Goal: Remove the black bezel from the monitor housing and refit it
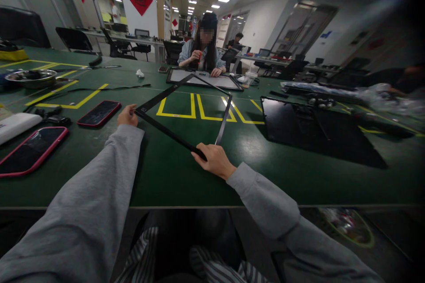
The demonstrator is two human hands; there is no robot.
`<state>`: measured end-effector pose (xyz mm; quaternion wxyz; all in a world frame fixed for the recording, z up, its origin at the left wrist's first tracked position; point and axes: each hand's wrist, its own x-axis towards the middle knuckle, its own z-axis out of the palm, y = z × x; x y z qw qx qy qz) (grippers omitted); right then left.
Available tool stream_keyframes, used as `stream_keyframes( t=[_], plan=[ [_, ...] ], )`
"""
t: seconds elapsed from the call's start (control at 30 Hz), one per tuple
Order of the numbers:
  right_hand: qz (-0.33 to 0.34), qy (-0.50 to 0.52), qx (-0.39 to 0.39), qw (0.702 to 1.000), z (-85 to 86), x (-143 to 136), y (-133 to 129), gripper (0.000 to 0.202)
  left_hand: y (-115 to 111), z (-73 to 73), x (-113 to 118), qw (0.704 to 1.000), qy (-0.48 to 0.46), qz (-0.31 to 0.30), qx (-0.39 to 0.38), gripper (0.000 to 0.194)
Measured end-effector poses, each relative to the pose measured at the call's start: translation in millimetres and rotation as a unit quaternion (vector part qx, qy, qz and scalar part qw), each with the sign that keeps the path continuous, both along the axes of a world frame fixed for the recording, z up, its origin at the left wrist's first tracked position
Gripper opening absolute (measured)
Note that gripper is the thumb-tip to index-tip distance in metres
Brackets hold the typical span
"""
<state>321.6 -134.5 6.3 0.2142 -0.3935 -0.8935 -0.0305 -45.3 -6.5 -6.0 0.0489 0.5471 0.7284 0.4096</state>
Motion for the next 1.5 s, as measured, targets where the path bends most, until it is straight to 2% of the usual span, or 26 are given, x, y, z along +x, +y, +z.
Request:
stream_keyframes(
  t=[0.1, 0.27, 0.37, 0.43, 0.5, 0.53, 0.63, 0.67, 0.73, 0.83, 1.0, 1.13, 1.23, 1.3, 1.37, 1.43, 1.5],
  plan=[
    [-0.03, 0.003, -0.014, 0.999, -1.6, 0.8, 2.0, 0.033, -1.7, 3.0, 3.8, 1.0, 0.001, 0.007, -0.005, 0.044],
    [-0.047, 0.003, -0.06, 0.997, -2.7, 3.4, 8.6, 0.029, -7.9, 6.3, 16.8, 0.998, 0.045, -0.021, -0.034, 0.041],
    [-0.067, 0.014, -0.083, 0.994, -4.5, 6.9, 15.4, 0.027, -13.2, 7.0, 37.1, 0.993, 0.106, -0.043, -0.042, 0.041],
    [-0.08, 0.031, -0.09, 0.992, -5.8, 9.2, 19.7, 0.027, -18.1, 6.9, 56.0, 0.987, 0.14, -0.07, -0.016, 0.043],
    [-0.085, 0.055, -0.091, 0.991, -6.4, 10.7, 22.8, 0.027, -25.0, 5.4, 77.1, 0.978, 0.153, -0.142, 0.015, 0.043],
    [-0.082, 0.065, -0.087, 0.991, -6.3, 11.1, 23.9, 0.028, -29.3, 4.0, 87.5, 0.968, 0.149, -0.202, 0.024, 0.042],
    [-0.058, 0.088, -0.066, 0.992, -5.0, 11.3, 26.4, 0.026, -43.6, -2.5, 114.8, 0.908, 0.117, -0.403, 0.021, 0.043],
    [-0.051, 0.098, -0.06, 0.992, -4.4, 11.6, 27.4, 0.026, -47.8, -4.7, 121.5, 0.887, 0.106, -0.45, 0.014, 0.043],
    [-0.051, 0.127, -0.056, 0.989, -3.4, 13.1, 30.1, 0.024, -53.9, -7.6, 130.9, 0.857, 0.096, -0.506, 0.004, 0.042],
    [-0.07, 0.172, -0.052, 0.981, -3.2, 18.8, 36.1, 0.024, -56.6, -6.8, 135.5, 0.844, 0.091, -0.529, -0.005, 0.04],
    [-0.109, 0.193, -0.03, 0.975, -4.1, 35.1, 47.2, 0.027, -49.6, -1.9, 124.7, 0.868, 0.103, -0.484, -0.048, 0.046],
    [-0.149, 0.188, 0.003, 0.971, -3.9, 50.0, 54.9, 0.027, -30.0, -5.9, 96.3, 0.904, 0.124, -0.404, -0.07, 0.043],
    [-0.183, 0.178, 0.013, 0.967, -5.8, 59.1, 60.0, 0.027, -8.9, -8.6, 65.9, 0.943, 0.106, -0.309, -0.062, 0.033],
    [-0.207, 0.163, 0.011, 0.965, -9.6, 64.0, 63.3, 0.029, 2.4, -8.9, 47.3, 0.974, 0.089, -0.208, -0.025, 0.038],
    [-0.224, 0.143, 0.003, 0.964, -15.7, 68.8, 66.7, 0.034, 8.2, -9.3, 35.3, 0.988, 0.088, -0.129, -0.003, 0.044],
    [-0.23, 0.114, -0.012, 0.966, -22.9, 74.0, 70.7, 0.042, 7.4, -10.5, 33.5, 0.989, 0.103, -0.11, -0.013, 0.048],
    [-0.23, 0.081, -0.038, 0.969, -29.5, 79.7, 74.9, 0.051, 0.6, -12.3, 42.4, 0.982, 0.126, -0.133, -0.048, 0.054]
  ],
)
